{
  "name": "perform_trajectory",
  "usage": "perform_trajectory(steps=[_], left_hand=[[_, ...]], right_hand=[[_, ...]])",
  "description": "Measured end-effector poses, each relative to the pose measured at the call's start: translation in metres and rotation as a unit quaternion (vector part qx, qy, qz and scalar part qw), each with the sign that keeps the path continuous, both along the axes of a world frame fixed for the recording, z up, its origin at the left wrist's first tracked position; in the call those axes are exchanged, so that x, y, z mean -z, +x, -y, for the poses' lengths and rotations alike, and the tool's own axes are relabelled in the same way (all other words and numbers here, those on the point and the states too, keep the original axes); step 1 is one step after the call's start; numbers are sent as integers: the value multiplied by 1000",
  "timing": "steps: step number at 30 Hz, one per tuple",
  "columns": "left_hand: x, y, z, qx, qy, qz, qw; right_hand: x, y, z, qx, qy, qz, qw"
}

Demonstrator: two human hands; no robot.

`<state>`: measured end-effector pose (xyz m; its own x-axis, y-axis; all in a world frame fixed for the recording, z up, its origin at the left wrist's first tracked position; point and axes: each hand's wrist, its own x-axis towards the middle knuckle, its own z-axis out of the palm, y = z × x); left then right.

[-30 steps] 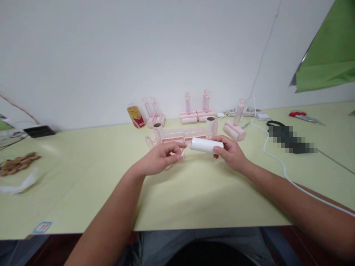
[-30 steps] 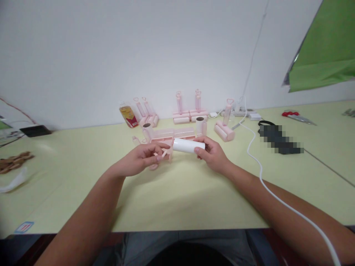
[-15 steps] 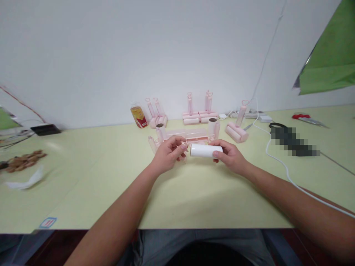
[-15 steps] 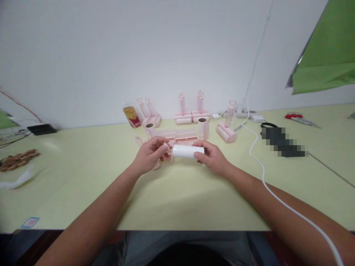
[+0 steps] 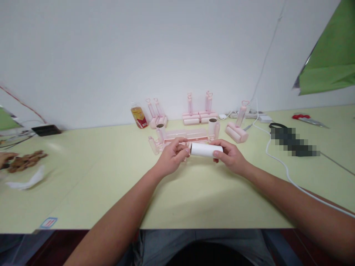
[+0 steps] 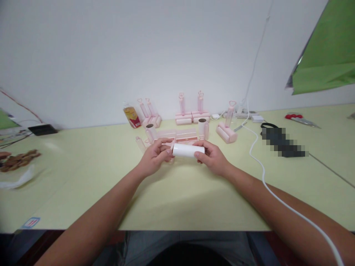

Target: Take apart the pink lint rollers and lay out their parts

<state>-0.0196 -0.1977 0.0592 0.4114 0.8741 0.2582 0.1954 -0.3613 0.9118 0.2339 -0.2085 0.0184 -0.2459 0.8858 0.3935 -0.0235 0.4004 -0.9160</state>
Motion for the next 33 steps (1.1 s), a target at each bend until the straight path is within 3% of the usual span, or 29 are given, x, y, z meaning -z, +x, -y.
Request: perform_trajectory(steps=[6,23,33], left_hand=[[2,-3,-1,32,8,-15,999],[3,-5,-2,50,55,-56,996],[3,-2,1,52,46,-65,995]], right_hand=[[3,2,-2,-6,-7,4,1000],[1,2,-1,-4,-9,5,1000],[1,-2,2,-144,-74,35,986]])
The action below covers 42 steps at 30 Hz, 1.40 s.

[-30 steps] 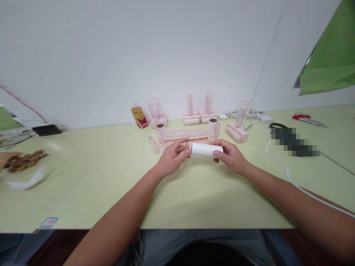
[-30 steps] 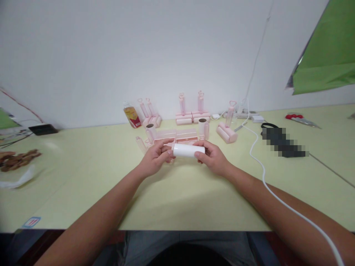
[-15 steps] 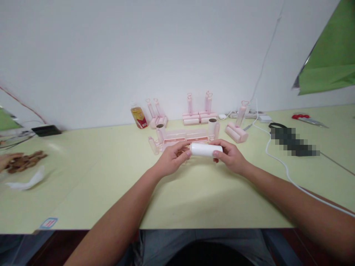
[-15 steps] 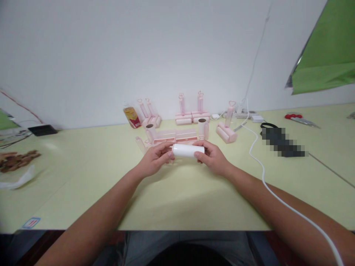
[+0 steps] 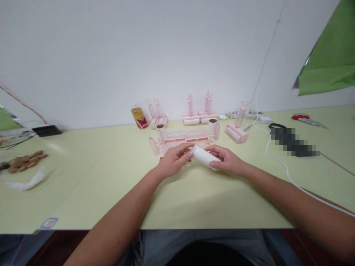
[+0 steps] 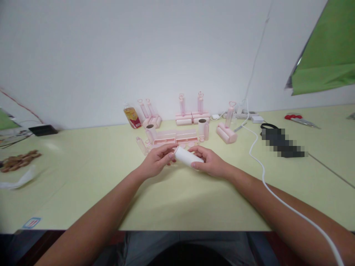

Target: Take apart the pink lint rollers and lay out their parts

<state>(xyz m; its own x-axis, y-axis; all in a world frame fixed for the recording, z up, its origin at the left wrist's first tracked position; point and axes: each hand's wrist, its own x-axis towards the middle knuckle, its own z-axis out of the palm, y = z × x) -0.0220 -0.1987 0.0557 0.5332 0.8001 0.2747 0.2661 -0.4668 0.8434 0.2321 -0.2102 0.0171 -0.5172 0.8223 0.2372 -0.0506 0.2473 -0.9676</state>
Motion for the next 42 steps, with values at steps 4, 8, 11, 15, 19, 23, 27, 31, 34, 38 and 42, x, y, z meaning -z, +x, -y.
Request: perform_trajectory(steps=[4,8,11,15,19,23,27,31,34,38,42], left_hand=[[1,1,-1,-31,12,30,999],[2,2,-2,-82,39,69,993],[3,6,1,-92,50,84,991],[6,14,9,-6,32,0,999],[-3,10,10,6,58,-55,997],[-28,-18,1,-63,86,-145,984],[-44,-50,-8,-103,46,-327,938],[-33,-53,-8,-111,25,-456,883],[-21,-40,-3,-119,21,-481,868],[-18,-29,2,-75,30,-443,893],[-29,-25,5,82,10,-343,936]], right_hand=[[1,0,-1,6,-22,-21,1000],[1,2,-4,31,-22,-43,998],[0,1,-4,39,-23,-47,998],[-1,0,-2,47,-16,-52,997],[-2,-1,0,49,-14,-51,997],[-4,1,-2,63,5,-50,997],[-1,3,-6,86,8,-56,995],[1,3,-8,101,11,-60,993],[0,2,-7,111,11,-70,991],[-1,-1,-7,112,-2,-100,989],[-1,-2,-7,126,-6,-127,984]])
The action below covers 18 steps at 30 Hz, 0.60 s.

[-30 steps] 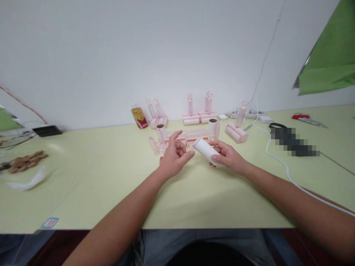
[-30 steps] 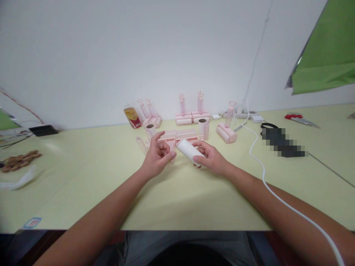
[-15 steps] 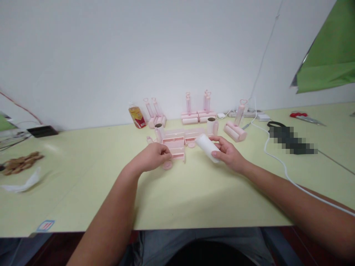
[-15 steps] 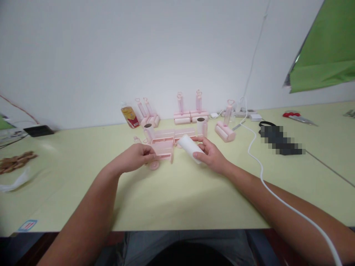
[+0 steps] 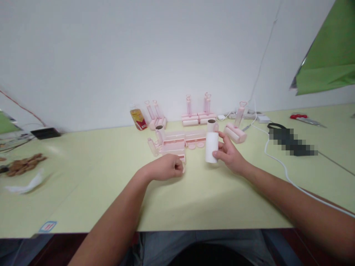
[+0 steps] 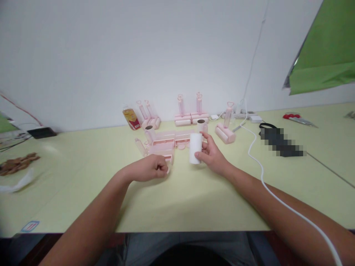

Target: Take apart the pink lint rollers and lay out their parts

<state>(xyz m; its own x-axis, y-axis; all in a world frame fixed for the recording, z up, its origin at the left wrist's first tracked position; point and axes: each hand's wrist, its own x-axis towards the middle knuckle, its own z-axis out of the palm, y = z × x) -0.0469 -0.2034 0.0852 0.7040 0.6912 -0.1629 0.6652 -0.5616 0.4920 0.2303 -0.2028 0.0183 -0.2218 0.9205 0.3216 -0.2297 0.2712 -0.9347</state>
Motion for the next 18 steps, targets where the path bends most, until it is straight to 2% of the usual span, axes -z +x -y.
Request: perform_trajectory(steps=[3,6,12,18], left_hand=[[-9,5,4,53,-13,119,991],[-10,10,6,57,-29,188,980],[13,19,2,-42,-54,293,954],[20,23,-1,-94,-15,329,940]], right_hand=[[-1,1,1,16,-15,-1,1000],[-1,1,1,21,-32,5,999],[5,2,-5,73,-26,19,997],[4,3,-6,35,-79,-22,996]])
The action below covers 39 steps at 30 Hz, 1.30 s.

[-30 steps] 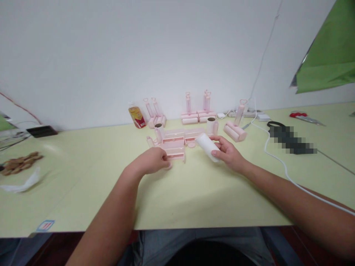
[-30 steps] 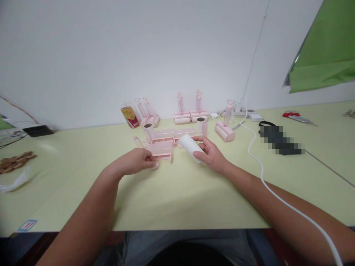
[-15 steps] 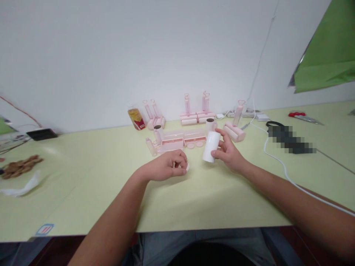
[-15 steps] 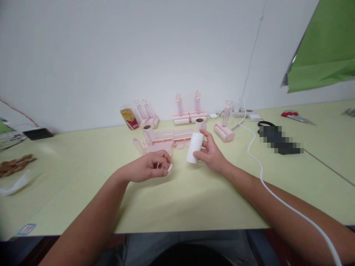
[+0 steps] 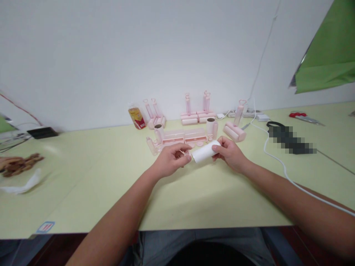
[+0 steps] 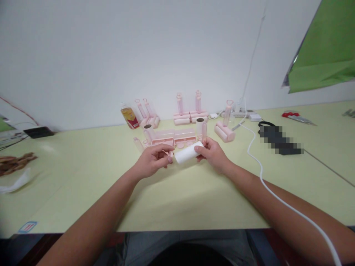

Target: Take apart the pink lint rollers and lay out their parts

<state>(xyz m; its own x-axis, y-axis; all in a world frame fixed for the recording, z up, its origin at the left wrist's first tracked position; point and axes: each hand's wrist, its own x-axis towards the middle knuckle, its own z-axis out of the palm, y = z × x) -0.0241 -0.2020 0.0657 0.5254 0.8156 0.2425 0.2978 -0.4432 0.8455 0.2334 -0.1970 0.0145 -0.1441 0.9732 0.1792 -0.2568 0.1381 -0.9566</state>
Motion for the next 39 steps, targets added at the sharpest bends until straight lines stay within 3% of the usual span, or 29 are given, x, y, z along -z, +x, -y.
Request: perform_trajectory(steps=[6,10,14,18,29,39], left_hand=[[0,2,-5,-77,19,111,991],[1,5,-5,-57,-23,144,988],[2,8,-4,-42,8,164,986],[3,10,-4,-18,-9,196,980],[1,14,0,-14,-27,199,980],[1,10,-2,10,-24,137,990]], right_hand=[[-10,-2,7,-43,-44,-89,994],[-11,-1,7,-60,-62,-101,991],[-9,-1,8,-94,-52,-71,992],[-9,-3,11,-144,-28,-46,988],[-11,-4,16,-153,-16,-34,988],[-10,-2,15,-162,-9,-28,986]])
